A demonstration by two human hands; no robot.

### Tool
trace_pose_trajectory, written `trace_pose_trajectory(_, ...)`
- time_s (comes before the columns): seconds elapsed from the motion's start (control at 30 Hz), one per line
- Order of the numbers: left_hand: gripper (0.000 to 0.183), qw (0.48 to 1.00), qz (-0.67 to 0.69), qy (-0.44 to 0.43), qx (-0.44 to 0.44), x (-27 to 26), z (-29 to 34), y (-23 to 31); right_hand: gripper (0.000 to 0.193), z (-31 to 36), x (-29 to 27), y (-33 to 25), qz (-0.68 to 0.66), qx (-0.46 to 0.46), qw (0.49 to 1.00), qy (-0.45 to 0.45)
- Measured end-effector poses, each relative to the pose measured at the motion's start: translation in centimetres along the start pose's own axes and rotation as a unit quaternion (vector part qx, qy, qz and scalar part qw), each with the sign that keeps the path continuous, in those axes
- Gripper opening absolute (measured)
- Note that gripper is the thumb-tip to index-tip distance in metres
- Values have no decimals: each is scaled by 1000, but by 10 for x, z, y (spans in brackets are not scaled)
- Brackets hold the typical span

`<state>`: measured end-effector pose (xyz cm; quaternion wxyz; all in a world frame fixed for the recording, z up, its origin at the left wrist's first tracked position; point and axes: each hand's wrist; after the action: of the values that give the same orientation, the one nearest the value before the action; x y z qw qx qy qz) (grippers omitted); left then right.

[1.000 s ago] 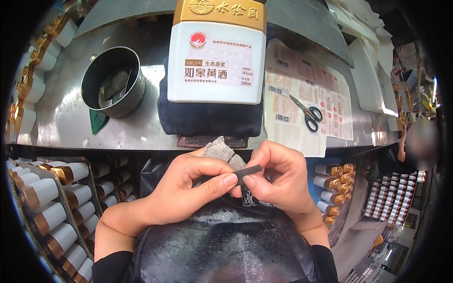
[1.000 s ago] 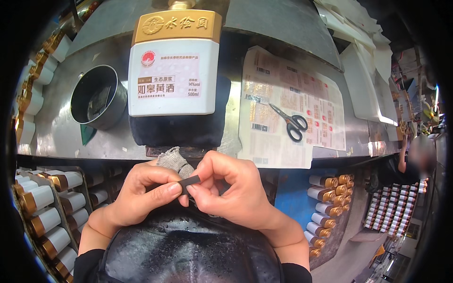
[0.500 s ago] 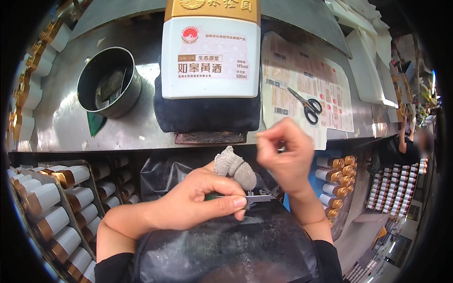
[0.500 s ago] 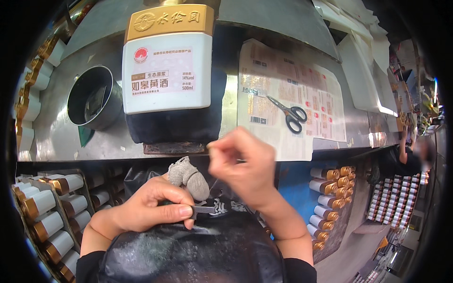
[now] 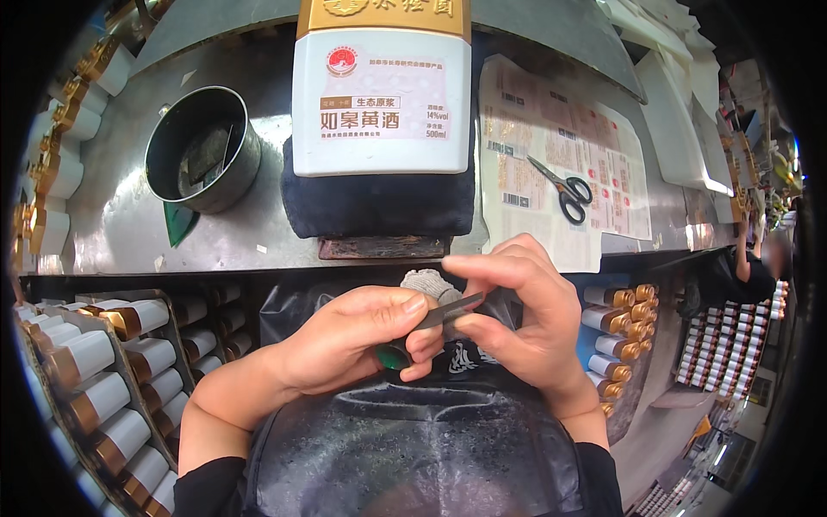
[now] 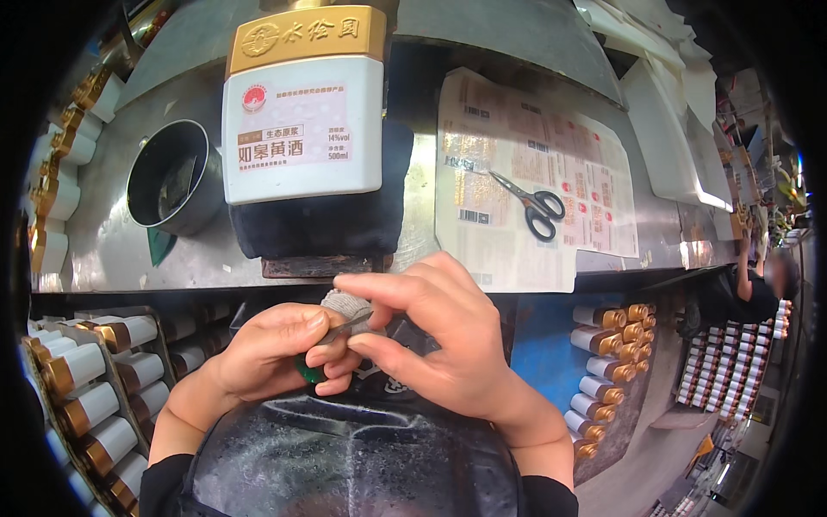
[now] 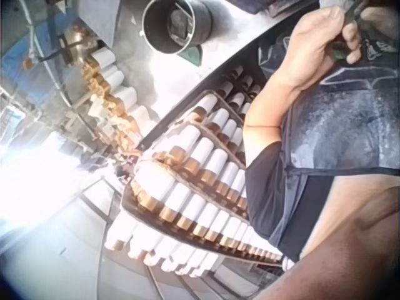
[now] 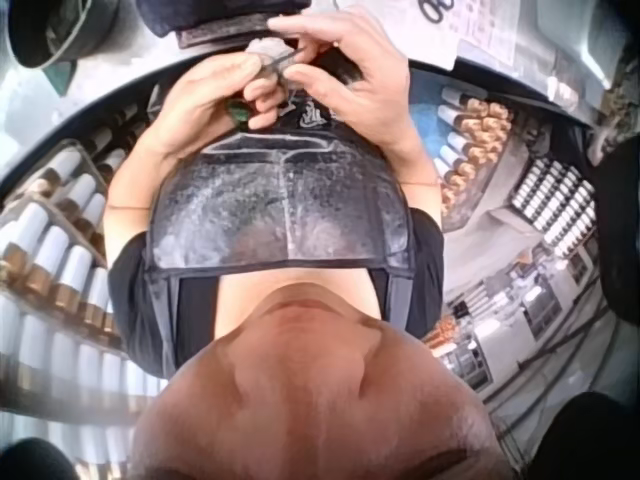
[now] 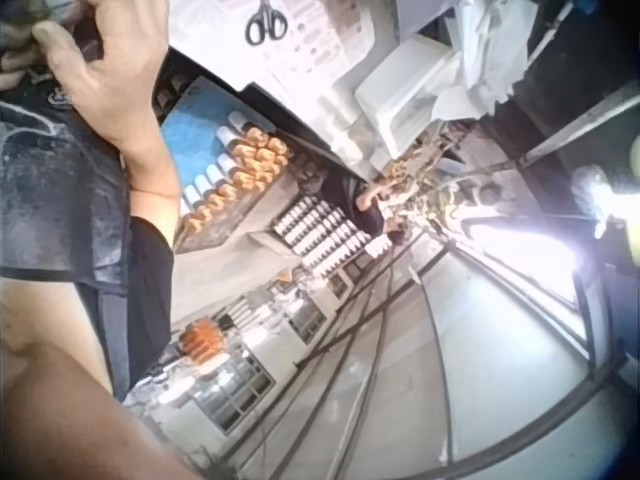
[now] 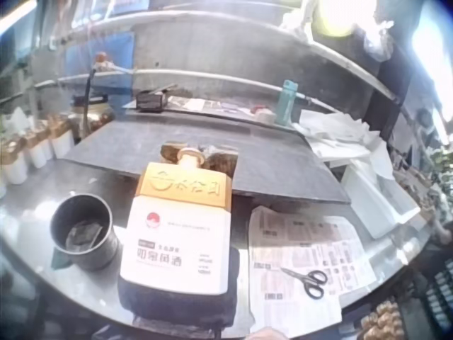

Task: The person applies printed labels to the sides of gold and white bottles using a green plastic squeegee to smooth them. They handle each bottle one at a time, rotate it to align the label, and wipe the surface to remove air bubbles before placing the finished bottle aside.

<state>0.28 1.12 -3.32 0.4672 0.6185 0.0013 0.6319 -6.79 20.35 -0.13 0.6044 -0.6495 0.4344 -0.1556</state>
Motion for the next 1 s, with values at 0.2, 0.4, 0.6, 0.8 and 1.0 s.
trace_pose_trajectory(0.2,31,996,60,-53,-29,-5,-1,0,20,-9,3,6,24,-82,996,-20)
trace_pose_trajectory(0.4,33,999,19,-34,-32,-1,0,1,14,-9,11,5,78,-126,989,13)
trace_pose_trajectory(0.6,35,988,134,-49,-53,-9,-3,-4,24,-14,15,4,57,-74,996,17)
trace_pose_trajectory(0.8,33,996,-21,1,88,-3,-1,-3,37,-6,0,10,90,-141,981,101)
trace_pose_trajectory(1.0,23,882,-344,233,222,12,11,26,22,15,2,2,234,-302,922,68)
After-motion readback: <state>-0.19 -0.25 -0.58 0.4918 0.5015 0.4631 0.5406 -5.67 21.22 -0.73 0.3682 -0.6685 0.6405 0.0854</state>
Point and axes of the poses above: each hand's wrist, its own z-axis away from the middle knuckle, its own x-axis out of the palm, y = z × x, and after that the axes turned 12 degrees about -z, right-handed
